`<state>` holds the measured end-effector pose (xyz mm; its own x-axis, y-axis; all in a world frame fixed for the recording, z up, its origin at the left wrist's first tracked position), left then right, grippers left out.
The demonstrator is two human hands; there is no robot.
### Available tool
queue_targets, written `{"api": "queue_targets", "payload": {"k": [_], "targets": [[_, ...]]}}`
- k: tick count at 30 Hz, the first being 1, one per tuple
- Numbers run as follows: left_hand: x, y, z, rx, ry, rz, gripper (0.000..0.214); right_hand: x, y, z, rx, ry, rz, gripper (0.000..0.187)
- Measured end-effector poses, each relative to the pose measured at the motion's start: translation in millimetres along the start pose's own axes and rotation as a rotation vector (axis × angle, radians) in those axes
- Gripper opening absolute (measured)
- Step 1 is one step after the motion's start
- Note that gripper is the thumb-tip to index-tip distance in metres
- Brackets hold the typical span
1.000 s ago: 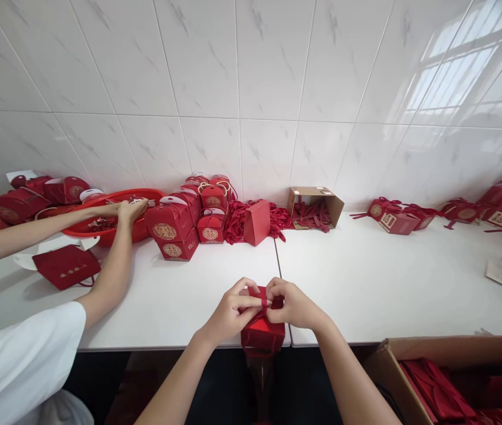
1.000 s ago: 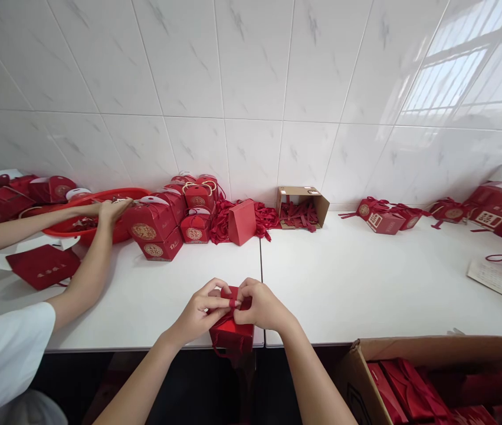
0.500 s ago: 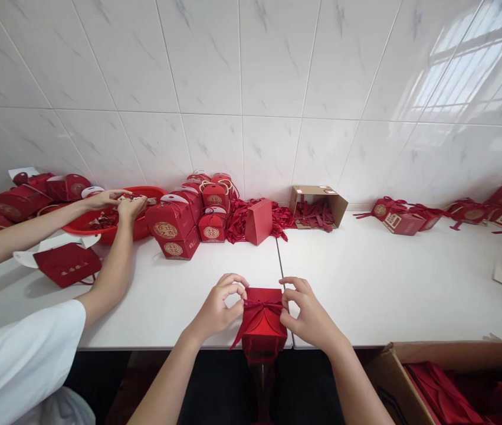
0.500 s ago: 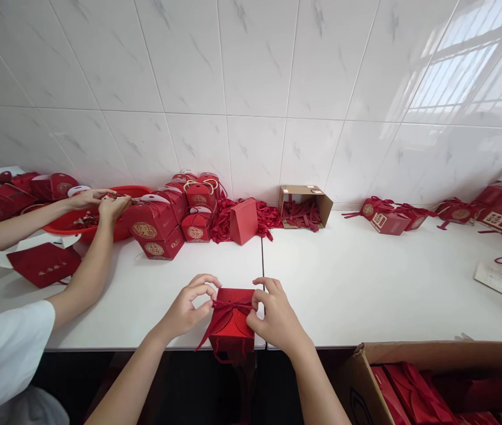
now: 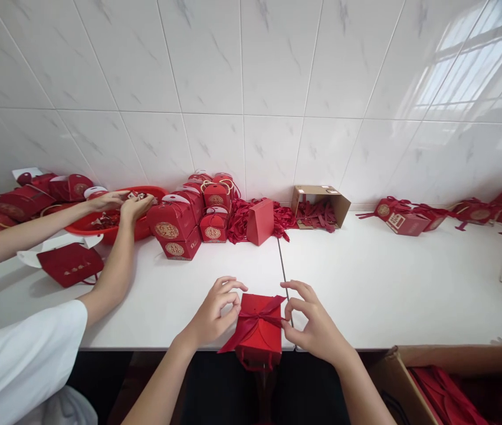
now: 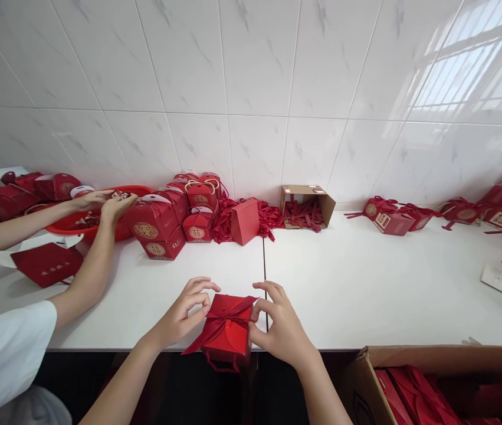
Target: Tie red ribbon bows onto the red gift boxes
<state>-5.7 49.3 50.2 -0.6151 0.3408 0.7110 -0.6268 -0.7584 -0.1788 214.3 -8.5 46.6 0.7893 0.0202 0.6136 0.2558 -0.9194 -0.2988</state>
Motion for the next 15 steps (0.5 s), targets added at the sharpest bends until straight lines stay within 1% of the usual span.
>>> {"api": "queue_targets", "payload": {"k": [1, 3, 4, 5, 7, 8, 9, 10, 11, 12, 13, 14, 15], "targets": [[0.7, 2.4, -2.5, 0.014, 0.079, 0.008, 0.02, -6.1, 1.8, 1.3, -0.014, -0.08, -0.059, 0.026], [0.5, 6.6, -9.7, 0.052, 0.233, 0.02, 0.021, -24.3, 5.7, 2.2, -0.033, -0.225, -0.182, 0.079], [0.0, 8.2, -13.8, 0.068, 0.302, 0.03, 0.019, -34.6, 7.5, 2.0, -0.035, -0.279, -0.222, 0.1], [-0.3, 9.3, -18.0, 0.075, 0.369, 0.051, 0.017, -44.0, 8.9, 2.0, -0.032, -0.317, -0.236, 0.11], [0.5, 9.7, -27.3, 0.083, 0.488, 0.128, 0.015, -55.4, 9.5, 6.3, -0.022, -0.349, -0.191, 0.106], [1.7, 9.2, -32.9, 0.1, 0.529, 0.179, 0.018, -55.6, 8.8, 12.3, -0.03, -0.341, -0.145, 0.101], [3.3, 8.4, -39.4, 0.132, 0.545, 0.231, 0.021, -50.8, 7.5, 22.3, -0.063, -0.312, -0.062, 0.097], [5.3, 7.4, -46.7, 0.18, 0.534, 0.275, 0.025, -41.4, 6.5, 36.4, -0.13, -0.26, 0.053, 0.095], [7.4, 6.1, -54.8, 0.242, 0.501, 0.309, 0.027, -28.3, 6.9, 53.9, -0.233, -0.191, 0.193, 0.094], [9.6, 4.4, -63.7, 0.317, 0.444, 0.329, 0.03, -10.4, 11.3, 74.1, -0.39, -0.085, 0.433, 0.096], [11.8, 2.2, -73.1, 0.392, 0.375, 0.338, 0.032, 4.5, 17.8, 93.0, -0.56, 0.058, 0.607, 0.1], [14.0, -0.9, -82.6, 0.459, 0.305, 0.341, 0.035, 15.8, 24.7, 108.9, -0.699, 0.208, 0.725, 0.104], [16.0, -5.2, -92.0, 0.512, 0.242, 0.342, 0.037, 21.6, 29.2, 122.3, -0.785, 0.328, 0.74, 0.105]]}}
Point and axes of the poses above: each hand's wrist, its own y-axis away from the middle knuckle, its own x-axis out of the back of the hand, z = x × y, the point moved 4 cm from there along -y, towards the middle knuckle, and after that the axes turned 3 degrees about -z, right-handed, at the moved point
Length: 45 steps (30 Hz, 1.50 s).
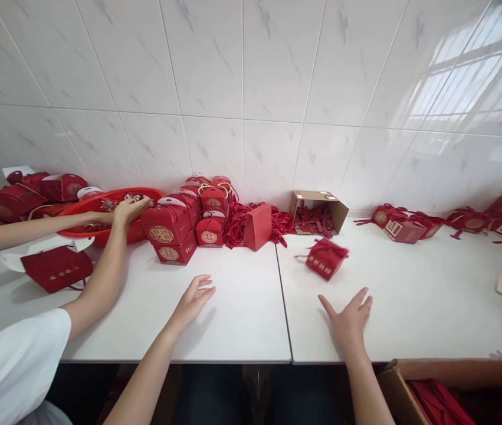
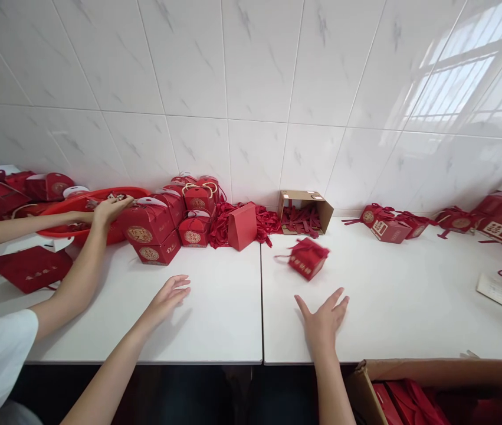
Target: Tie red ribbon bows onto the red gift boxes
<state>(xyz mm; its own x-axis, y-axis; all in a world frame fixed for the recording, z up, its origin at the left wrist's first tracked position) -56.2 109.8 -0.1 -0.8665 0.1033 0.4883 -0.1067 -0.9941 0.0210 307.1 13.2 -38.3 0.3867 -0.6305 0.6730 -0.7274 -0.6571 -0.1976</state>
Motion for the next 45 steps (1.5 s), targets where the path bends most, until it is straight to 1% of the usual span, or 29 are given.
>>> {"api": "queue_targets", "payload": {"k": [1, 3, 5, 7, 10, 13, 15, 17, 19, 22, 25, 27, 29, 30, 31, 32, 33, 34, 35, 36, 37, 38, 39, 40, 42, 43, 45], "targets": [[0.8, -9.8, -4.4, 0.026, -0.057, 0.024, 0.038, -4.0, -5.4, 9.0, 0.015, 0.107, -0.012, 0.102], [-0.1, -32.0, -8.4, 0.03, -0.139, 0.072, 0.042, -15.9, -6.7, 20.1, 0.107, 0.277, -0.114, 0.091], [-2.4, -56.7, -4.9, -0.013, -0.22, 0.138, 0.051, -25.5, -1.1, 25.2, 0.161, 0.385, -0.197, 0.082], [-4.1, -81.9, 5.2, -0.078, -0.322, 0.215, 0.06, -29.2, 3.5, 25.6, 0.155, 0.449, -0.224, 0.078], [-2.5, -118.1, 25.9, -0.148, -0.461, 0.308, 0.067, -28.9, 4.1, 21.5, 0.141, 0.494, -0.237, 0.074], [5.0, -149.3, 43.7, -0.138, -0.556, 0.375, 0.072, -27.5, 1.4, 18.9, 0.133, 0.493, -0.244, 0.071], [10.1, -165.2, 50.4, -0.096, -0.604, 0.382, 0.071, -27.2, 0.5, 18.5, 0.134, 0.48, -0.247, 0.07], [12.8, -174.5, 53.1, -0.063, -0.653, 0.359, 0.063, -26.7, 0.5, 18.4, 0.136, 0.467, -0.246, 0.068], [13.3, -175.7, 54.0, -0.062, -0.704, 0.331, 0.052, -25.7, 1.1, 18.4, 0.136, 0.455, -0.244, 0.067], [12.0, -163.3, 54.4, -0.104, -0.758, 0.294, 0.039, -24.3, 1.8, 18.0, 0.142, 0.44, -0.248, 0.067], [9.3, -135.8, 54.5, -0.182, -0.768, 0.224, 0.036, -23.8, 1.7, 17.7, 0.152, 0.427, -0.253, 0.067], [5.2, -108.2, 54.4, -0.269, -0.753, 0.149, 0.037, -23.8, 1.4, 17.8, 0.151, 0.427, -0.249, 0.066], [-1.0, -74.1, 53.7, -0.361, -0.721, 0.066, 0.043, -24.1, 1.1, 18.1, 0.149, 0.431, -0.244, 0.066], [-5.0, -56.1, 53.5, -0.413, -0.693, 0.019, 0.05, -24.3, 1.0, 18.3, 0.15, 0.431, -0.245, 0.066], [-10.3, -38.3, 54.5, -0.497, -0.613, -0.055, 0.06, -24.4, 1.0, 18.6, 0.151, 0.429, -0.247, 0.066], [-18.0, -22.2, 55.0, -0.579, -0.565, -0.182, 0.077, -24.5, 1.1, 19.0, 0.152, 0.426, -0.251, 0.066], [-24.9, -9.8, 55.4, -0.638, -0.505, -0.287, 0.092, -24.6, 1.2, 19.4, 0.152, 0.423, -0.256, 0.066], [-30.1, -2.5, 56.3, -0.685, -0.424, -0.352, 0.101, -24.6, 1.3, 19.9, 0.151, 0.422, -0.261, 0.066], [-34.1, -1.8, 56.8, -0.708, -0.347, -0.371, 0.102, -24.6, 1.5, 20.3, 0.15, 0.423, -0.265, 0.066], [-36.7, -8.0, 56.3, -0.698, -0.288, -0.337, 0.096, -24.5, 1.6, 20.6, 0.149, 0.425, -0.269, 0.066], [-38.4, -20.0, 54.5, -0.666, -0.25, -0.266, 0.084, -24.5, 1.7, 20.7, 0.149, 0.429, -0.271, 0.066], [-39.9, -36.7, 50.5, -0.596, -0.267, -0.168, 0.07, -24.5, 1.7, 20.7, 0.151, 0.435, -0.27, 0.065], [-41.3, -55.8, 44.8, -0.496, -0.345, -0.059, 0.058, -24.4, 1.7, 20.6, 0.152, 0.441, -0.265, 0.065], [-45.1, -73.9, 40.0, -0.446, -0.381, -0.019, 0.05, -24.2, 1.5, 20.3, 0.153, 0.448, -0.258, 0.064], [-54.1, -104.5, 32.0, -0.402, -0.433, 0.008, 0.04, -23.7, 1.0, 19.6, 0.154, 0.454, -0.24, 0.063], [-58.2, -115.1, 28.8, -0.394, -0.456, 0.017, 0.039, -23.5, 0.8, 19.0, 0.155, 0.453, -0.234, 0.062], [-64.4, -124.9, 24.3, -0.399, -0.497, 0.034, 0.031, -23.2, 0.7, 17.8, 0.157, 0.442, -0.226, 0.062]]}}
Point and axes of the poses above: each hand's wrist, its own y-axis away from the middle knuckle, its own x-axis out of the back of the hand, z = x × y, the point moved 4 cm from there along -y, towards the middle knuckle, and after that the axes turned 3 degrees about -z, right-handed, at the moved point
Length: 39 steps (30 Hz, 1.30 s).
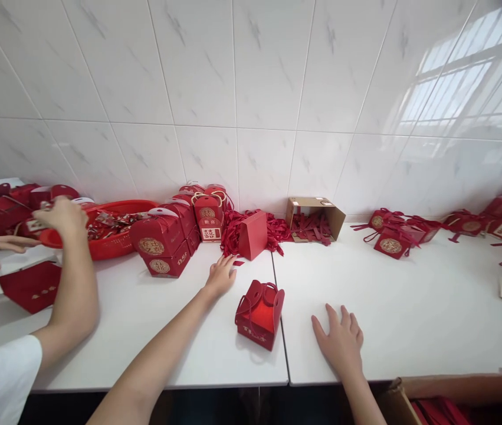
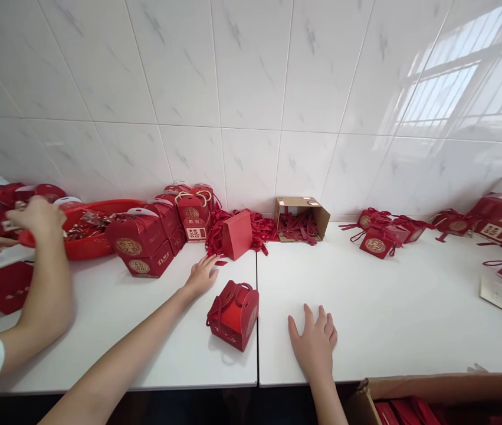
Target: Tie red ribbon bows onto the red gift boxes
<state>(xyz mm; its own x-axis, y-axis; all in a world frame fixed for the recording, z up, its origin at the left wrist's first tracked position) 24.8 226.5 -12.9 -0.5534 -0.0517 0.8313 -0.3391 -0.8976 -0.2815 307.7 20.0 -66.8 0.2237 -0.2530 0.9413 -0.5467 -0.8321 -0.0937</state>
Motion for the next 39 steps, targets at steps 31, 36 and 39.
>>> {"api": "queue_targets", "payload": {"k": [31, 36, 39], "targets": [[46.2, 254.4, 134.4, -0.004, 0.593, 0.085, 0.016, 44.5, 151.5, -102.4, 0.192, -1.769, -0.398, 0.01], [40.3, 246.1, 135.1, -0.092, 0.471, -0.06, 0.024, 82.5, 97.4, -14.7, -0.256, -1.979, 0.062, 0.012], [37.8, 243.9, 125.6, -0.053, 0.422, -0.127, 0.028, 111.7, 73.1, 61.5, -0.261, -1.951, 0.424, 0.007]]}}
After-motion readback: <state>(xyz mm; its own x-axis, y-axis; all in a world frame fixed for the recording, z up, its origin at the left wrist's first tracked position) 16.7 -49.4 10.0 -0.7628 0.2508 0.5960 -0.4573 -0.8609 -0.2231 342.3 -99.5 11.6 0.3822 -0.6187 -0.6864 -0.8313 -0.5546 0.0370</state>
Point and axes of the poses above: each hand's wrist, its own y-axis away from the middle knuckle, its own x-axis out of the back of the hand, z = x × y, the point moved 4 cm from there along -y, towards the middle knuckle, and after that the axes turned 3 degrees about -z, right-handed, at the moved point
